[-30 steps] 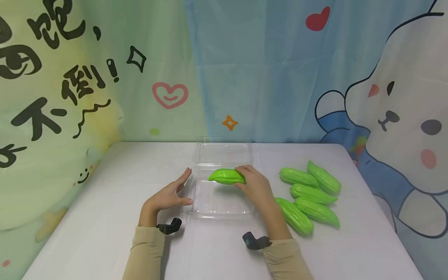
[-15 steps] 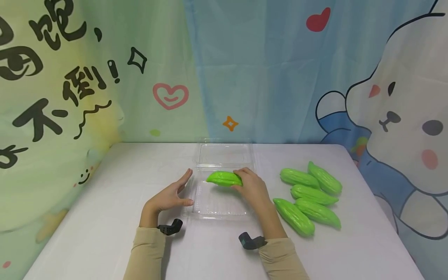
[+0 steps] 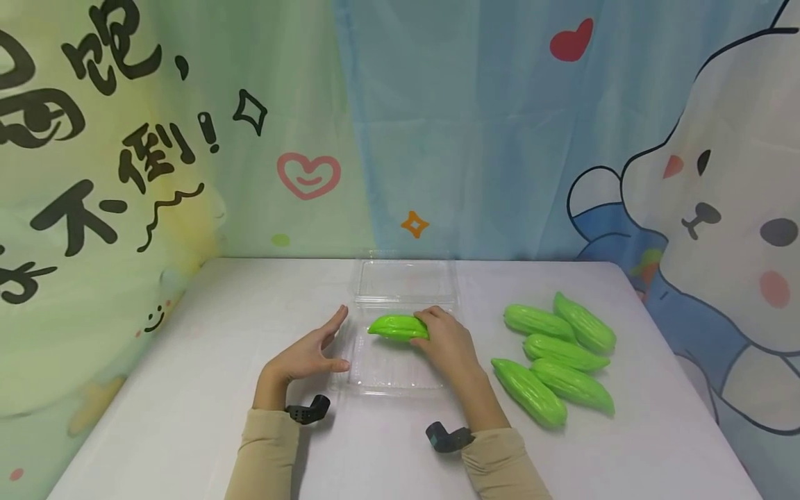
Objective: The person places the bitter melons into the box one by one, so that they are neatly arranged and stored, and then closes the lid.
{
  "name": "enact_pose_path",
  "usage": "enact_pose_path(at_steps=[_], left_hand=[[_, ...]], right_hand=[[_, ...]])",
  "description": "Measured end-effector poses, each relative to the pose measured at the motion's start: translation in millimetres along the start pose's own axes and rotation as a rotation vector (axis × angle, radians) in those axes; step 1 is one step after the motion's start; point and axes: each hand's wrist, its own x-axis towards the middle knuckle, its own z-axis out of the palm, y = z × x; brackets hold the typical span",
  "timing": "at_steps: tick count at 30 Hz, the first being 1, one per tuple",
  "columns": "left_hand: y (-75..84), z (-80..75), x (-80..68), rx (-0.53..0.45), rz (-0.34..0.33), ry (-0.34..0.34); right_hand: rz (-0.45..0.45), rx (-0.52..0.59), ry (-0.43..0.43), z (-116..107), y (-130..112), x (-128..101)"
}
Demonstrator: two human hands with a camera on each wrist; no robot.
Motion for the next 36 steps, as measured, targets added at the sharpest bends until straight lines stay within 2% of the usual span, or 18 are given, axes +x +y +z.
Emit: enact_pose_path(at_steps=[19,36], left_hand=[[1.4,1.6,1.4,-0.006,0.009,-0.002],[0.9,1.2,1.8,0.000,0.001,-0.001]], right_hand=[[-0.005,-0.045,0.037,4,-11,6],[0.005,0.009,0.052,20,-7,7]])
